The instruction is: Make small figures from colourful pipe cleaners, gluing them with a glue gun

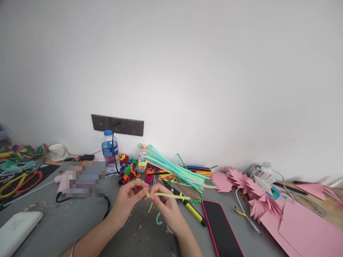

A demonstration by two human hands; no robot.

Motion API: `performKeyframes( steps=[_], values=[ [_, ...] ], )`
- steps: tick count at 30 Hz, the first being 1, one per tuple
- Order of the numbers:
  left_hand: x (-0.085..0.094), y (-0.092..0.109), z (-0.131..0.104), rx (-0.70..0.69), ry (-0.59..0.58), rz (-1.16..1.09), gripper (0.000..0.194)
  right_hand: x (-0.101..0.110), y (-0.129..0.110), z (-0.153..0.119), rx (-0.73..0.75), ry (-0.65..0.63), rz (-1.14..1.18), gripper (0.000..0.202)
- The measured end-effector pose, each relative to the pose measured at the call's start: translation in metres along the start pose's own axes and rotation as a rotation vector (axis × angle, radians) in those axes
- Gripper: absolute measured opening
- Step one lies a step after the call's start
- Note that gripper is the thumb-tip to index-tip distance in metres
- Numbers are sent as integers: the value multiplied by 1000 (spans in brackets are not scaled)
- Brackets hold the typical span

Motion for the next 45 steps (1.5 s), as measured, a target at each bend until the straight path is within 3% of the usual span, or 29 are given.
performKeyframes(
  steps=[7,10,15,20,29,35,38,45],
  values=[
    [0,-1,5,49,-19,-116,36,1,7,1,-42,-19,38,32],
    [0,-3,6,94,-62,-86,42,7,11,2,-10,66,12,32],
    [-2,-14,4,215,-200,155,38,17,15,5,53,244,-93,34],
    [0,-6,4,188,-133,262,42,16,20,8,58,284,-205,38],
    [0,-3,4,242,-92,49,44,10,25,5,91,222,-308,33],
    [0,0,3,273,-111,20,46,10,17,8,173,234,-208,27],
    [0,2,3,286,-135,17,45,15,18,8,146,262,-92,23],
    [1,2,1,299,-306,144,42,21,29,5,79,233,114,21]
  ],
)
Point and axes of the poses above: each hand's wrist, its own z-axis towards the middle knuckle, its own x-axis out of the back of the hand, y = z × x, the point moved 2 cm from there along z, towards the middle knuckle, and after that the axes turned 3 degrees about x, right-handed, at the moved point
